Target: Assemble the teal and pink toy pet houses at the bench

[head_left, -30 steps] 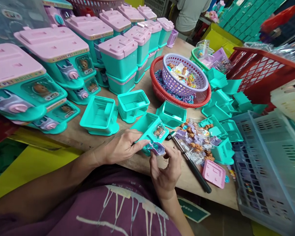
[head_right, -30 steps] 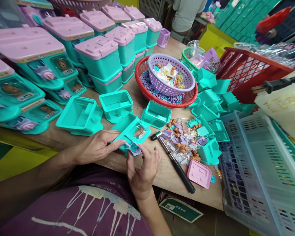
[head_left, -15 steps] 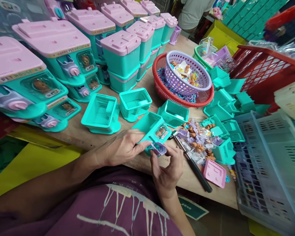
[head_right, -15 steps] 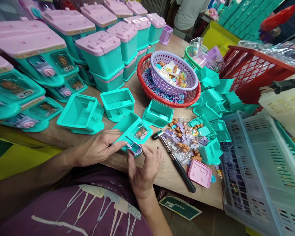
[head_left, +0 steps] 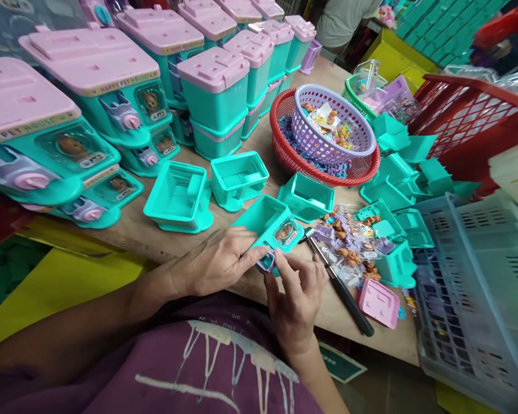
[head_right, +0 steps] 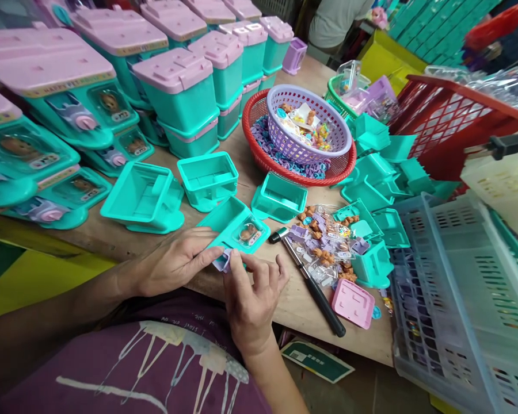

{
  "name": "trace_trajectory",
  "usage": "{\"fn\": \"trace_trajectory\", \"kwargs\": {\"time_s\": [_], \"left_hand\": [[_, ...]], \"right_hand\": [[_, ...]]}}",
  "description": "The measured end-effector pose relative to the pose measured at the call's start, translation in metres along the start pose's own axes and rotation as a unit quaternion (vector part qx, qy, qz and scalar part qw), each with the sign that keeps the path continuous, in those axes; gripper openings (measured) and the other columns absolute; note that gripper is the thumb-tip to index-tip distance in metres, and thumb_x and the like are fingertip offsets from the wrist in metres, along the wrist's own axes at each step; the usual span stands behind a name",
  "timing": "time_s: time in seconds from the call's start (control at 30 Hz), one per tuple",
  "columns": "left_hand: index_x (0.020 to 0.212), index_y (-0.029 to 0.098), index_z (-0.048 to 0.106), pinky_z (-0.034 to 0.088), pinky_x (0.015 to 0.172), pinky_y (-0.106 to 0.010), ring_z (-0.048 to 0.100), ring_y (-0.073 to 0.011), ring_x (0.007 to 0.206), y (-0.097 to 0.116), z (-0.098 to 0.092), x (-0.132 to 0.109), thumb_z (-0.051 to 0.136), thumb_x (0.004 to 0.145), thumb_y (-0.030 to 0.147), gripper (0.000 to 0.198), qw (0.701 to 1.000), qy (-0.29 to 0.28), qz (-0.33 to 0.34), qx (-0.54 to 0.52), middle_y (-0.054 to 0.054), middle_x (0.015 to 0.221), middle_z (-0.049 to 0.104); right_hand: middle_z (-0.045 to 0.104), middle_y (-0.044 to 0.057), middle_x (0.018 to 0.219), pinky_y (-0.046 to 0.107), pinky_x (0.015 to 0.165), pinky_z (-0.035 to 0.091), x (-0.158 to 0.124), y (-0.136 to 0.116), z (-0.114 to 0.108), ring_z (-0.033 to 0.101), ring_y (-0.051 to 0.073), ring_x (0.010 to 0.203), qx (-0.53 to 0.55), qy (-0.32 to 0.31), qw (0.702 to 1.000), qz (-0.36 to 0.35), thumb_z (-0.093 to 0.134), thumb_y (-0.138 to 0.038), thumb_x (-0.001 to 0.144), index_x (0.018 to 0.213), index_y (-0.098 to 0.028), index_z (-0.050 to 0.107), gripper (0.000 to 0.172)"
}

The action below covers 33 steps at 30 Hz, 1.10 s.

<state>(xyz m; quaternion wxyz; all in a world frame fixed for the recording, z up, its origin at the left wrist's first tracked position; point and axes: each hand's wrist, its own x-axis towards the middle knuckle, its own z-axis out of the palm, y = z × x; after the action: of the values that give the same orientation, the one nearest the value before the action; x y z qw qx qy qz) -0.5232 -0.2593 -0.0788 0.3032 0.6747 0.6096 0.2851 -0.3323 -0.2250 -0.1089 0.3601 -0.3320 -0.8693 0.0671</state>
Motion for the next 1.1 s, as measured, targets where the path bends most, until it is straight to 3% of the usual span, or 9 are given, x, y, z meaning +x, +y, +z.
{"fn": "trace_trajectory", "kwargs": {"time_s": [0.3,0.47,0.73,0.93,1.1], "left_hand": [[0.073,0.017,0.055,0.040,0.074,-0.025,0.055,-0.0140,0.080,0.004,0.008,0.002,0.041,0.099,0.035,0.034,0.999,0.040,0.031,0.010,-0.001,0.076,0.060],[0.064,0.017,0.048,0.035,0.065,-0.025,0.051,-0.0123,0.070,0.013,0.008,0.005,0.046,0.096,0.035,0.037,0.999,0.028,-0.001,0.040,0.001,0.067,0.054],[0.069,0.015,0.059,0.042,0.080,-0.030,0.059,-0.0174,0.080,0.033,0.008,0.006,0.047,0.095,0.035,0.035,0.997,-0.014,-0.060,0.048,-0.004,0.074,0.064],[0.070,0.016,0.062,0.046,0.081,-0.037,0.065,-0.0245,0.087,0.041,0.009,0.011,0.049,0.092,0.036,0.033,0.993,-0.024,-0.086,0.081,-0.007,0.077,0.068],[0.074,0.017,0.064,0.048,0.080,-0.038,0.066,-0.0258,0.089,0.042,0.011,0.013,0.052,0.090,0.035,0.027,0.992,-0.029,-0.079,0.094,-0.006,0.081,0.070]], "right_hand": [[0.062,0.007,0.106,0.055,0.103,0.037,-0.015,0.013,0.013,0.058,0.021,0.100,0.110,0.031,0.993,0.022,0.064,-0.011,0.086,0.133,-0.024,0.053,0.050],[0.065,0.008,0.109,0.055,0.102,0.039,-0.021,0.016,0.011,0.060,0.022,0.101,0.135,0.032,0.990,0.036,0.064,-0.010,0.084,0.128,-0.022,0.056,0.047],[0.067,0.009,0.107,0.056,0.101,0.042,-0.036,0.019,0.017,0.062,0.023,0.103,0.143,0.083,0.984,0.064,0.063,-0.015,0.086,0.123,-0.020,0.058,0.038],[0.065,0.012,0.114,0.059,0.101,0.043,-0.057,0.030,0.021,0.060,0.027,0.112,0.108,0.086,0.985,0.100,0.068,-0.019,0.083,0.121,-0.018,0.060,0.039],[0.064,0.013,0.115,0.060,0.100,0.045,-0.061,0.033,0.020,0.059,0.029,0.116,0.122,0.081,0.985,0.093,0.067,-0.019,0.084,0.122,-0.018,0.059,0.039]]}}
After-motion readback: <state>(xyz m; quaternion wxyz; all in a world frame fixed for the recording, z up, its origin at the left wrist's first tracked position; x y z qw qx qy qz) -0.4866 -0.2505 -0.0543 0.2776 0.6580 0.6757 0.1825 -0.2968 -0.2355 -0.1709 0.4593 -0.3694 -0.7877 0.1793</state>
